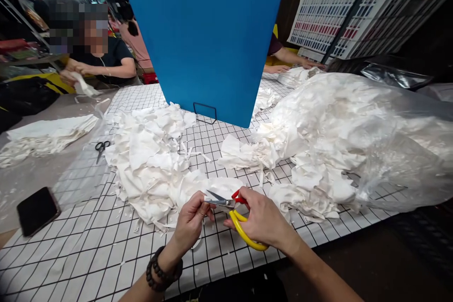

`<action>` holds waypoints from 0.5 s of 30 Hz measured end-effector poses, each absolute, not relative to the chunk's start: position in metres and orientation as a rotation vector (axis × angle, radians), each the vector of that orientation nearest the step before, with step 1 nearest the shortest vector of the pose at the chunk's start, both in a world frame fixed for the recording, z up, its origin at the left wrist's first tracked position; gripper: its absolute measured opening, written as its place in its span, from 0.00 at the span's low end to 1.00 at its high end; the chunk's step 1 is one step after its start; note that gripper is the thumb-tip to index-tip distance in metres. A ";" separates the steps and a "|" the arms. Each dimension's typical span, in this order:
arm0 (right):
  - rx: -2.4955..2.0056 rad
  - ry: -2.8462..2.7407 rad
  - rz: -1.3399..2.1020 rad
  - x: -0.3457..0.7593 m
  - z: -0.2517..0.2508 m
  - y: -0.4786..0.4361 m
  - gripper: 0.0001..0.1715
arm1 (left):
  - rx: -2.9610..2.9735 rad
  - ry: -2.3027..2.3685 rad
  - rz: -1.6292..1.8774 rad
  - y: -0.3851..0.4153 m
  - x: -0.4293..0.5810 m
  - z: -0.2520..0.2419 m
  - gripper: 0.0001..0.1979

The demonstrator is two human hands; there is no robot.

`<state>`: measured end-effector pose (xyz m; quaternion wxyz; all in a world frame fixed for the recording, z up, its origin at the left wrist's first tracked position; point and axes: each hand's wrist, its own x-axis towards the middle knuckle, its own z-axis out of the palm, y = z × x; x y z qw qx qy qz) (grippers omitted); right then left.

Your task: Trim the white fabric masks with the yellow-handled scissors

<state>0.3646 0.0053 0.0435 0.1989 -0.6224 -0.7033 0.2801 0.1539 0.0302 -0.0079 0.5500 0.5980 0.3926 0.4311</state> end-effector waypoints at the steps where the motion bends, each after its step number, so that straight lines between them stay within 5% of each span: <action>1: -1.747 -1.977 0.769 0.362 0.043 0.006 0.16 | 1.402 0.907 1.015 0.030 0.155 -0.008 0.15; 15: -1.702 -2.008 0.769 0.351 0.043 0.009 0.17 | 1.281 0.766 0.989 0.028 0.156 -0.013 0.12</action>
